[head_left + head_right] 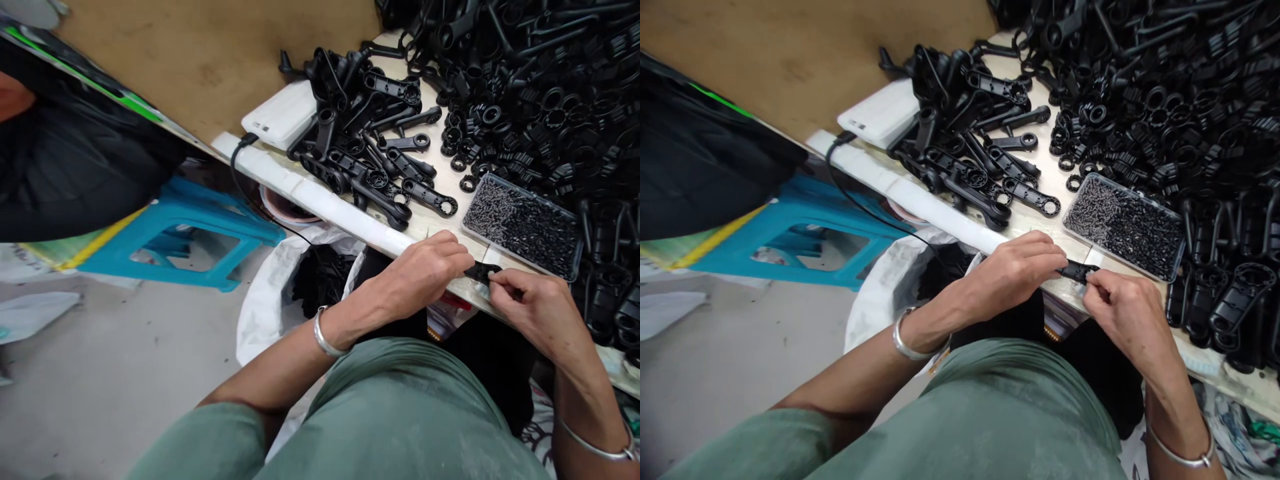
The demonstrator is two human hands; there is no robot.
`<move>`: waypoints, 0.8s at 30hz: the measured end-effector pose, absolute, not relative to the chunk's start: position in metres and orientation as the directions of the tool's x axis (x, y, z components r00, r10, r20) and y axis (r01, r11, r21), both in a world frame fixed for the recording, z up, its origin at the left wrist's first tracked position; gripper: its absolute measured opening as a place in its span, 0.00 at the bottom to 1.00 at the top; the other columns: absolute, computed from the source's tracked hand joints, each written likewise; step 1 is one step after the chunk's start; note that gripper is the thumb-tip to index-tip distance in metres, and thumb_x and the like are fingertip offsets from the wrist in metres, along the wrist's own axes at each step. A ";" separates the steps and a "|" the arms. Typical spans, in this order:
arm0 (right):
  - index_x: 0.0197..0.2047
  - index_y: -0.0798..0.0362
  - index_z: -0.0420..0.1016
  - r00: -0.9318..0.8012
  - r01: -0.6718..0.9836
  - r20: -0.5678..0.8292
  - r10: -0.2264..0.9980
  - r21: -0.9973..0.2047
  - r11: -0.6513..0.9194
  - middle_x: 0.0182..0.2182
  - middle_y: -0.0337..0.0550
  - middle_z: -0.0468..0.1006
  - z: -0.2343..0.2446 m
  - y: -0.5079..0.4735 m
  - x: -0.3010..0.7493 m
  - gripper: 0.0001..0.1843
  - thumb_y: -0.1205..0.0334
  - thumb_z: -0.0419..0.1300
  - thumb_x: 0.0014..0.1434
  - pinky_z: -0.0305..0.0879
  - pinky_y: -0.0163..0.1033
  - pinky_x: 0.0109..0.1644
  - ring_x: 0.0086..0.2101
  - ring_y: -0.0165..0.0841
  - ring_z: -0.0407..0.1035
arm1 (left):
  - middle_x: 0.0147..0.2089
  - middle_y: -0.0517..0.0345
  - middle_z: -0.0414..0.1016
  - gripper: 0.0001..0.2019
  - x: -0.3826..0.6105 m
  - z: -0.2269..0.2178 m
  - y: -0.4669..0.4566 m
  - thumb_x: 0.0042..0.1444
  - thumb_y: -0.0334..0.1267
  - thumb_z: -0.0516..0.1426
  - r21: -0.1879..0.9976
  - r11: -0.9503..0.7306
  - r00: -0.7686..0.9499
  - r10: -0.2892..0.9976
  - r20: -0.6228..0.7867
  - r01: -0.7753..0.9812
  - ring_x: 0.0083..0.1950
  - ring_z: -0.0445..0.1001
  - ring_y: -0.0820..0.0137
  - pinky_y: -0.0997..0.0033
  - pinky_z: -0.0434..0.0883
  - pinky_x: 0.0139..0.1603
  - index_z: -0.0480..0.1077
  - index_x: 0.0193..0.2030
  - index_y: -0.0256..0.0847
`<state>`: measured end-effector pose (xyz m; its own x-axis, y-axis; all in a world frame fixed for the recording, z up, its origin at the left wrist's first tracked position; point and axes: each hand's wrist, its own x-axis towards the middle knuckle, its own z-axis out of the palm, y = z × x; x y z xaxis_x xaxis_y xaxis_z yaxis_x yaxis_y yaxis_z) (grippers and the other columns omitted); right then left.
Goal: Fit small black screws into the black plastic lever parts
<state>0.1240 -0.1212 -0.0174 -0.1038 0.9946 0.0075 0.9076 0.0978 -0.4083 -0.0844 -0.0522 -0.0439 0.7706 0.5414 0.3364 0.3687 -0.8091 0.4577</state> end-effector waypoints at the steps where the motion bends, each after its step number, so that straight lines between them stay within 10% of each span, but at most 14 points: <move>1: 0.32 0.52 0.81 -0.113 0.908 -0.003 0.994 -0.405 0.102 0.21 0.39 0.76 -0.017 -0.121 0.124 0.14 0.59 0.54 0.59 0.59 0.35 0.29 0.22 0.30 0.69 | 0.39 0.52 0.78 0.09 -0.084 -0.044 -0.052 0.65 0.25 0.53 0.458 -0.810 0.771 0.540 0.337 0.367 0.44 0.72 0.66 0.67 0.72 0.48 0.73 0.37 0.36; 12: 0.42 0.50 0.84 -0.028 0.830 0.049 0.998 -0.555 0.051 0.36 0.42 0.85 -0.006 -0.130 0.159 0.15 0.52 0.58 0.65 0.73 0.39 0.39 0.33 0.37 0.79 | 0.39 0.52 0.79 0.07 -0.084 -0.038 -0.047 0.66 0.30 0.55 0.442 -0.843 0.783 0.488 0.386 0.307 0.43 0.74 0.67 0.68 0.72 0.47 0.73 0.38 0.36; 17: 0.44 0.49 0.83 0.030 0.993 0.229 0.973 -0.115 -0.004 0.41 0.44 0.84 0.001 -0.110 0.184 0.15 0.55 0.55 0.66 0.69 0.43 0.37 0.36 0.41 0.78 | 0.35 0.55 0.77 0.10 -0.077 -0.017 -0.030 0.68 0.30 0.52 0.362 -0.850 0.775 0.508 0.376 0.381 0.39 0.70 0.67 0.66 0.67 0.43 0.73 0.35 0.38; 24: 0.41 0.48 0.82 0.022 0.959 0.030 0.999 0.283 -0.030 0.37 0.44 0.82 -0.001 -0.075 0.166 0.11 0.59 0.57 0.65 0.47 0.39 0.24 0.25 0.34 0.72 | 0.33 0.57 0.71 0.14 -0.047 -0.025 0.012 0.63 0.22 0.49 0.168 -0.891 0.822 0.454 0.342 0.422 0.43 0.67 0.65 0.63 0.61 0.48 0.68 0.32 0.40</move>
<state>0.1655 -0.0750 -0.0008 0.0224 0.9993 0.0303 0.9588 -0.0300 0.2826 -0.0472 0.0125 -0.0253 0.8224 0.4542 0.3425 0.4220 -0.8909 0.1682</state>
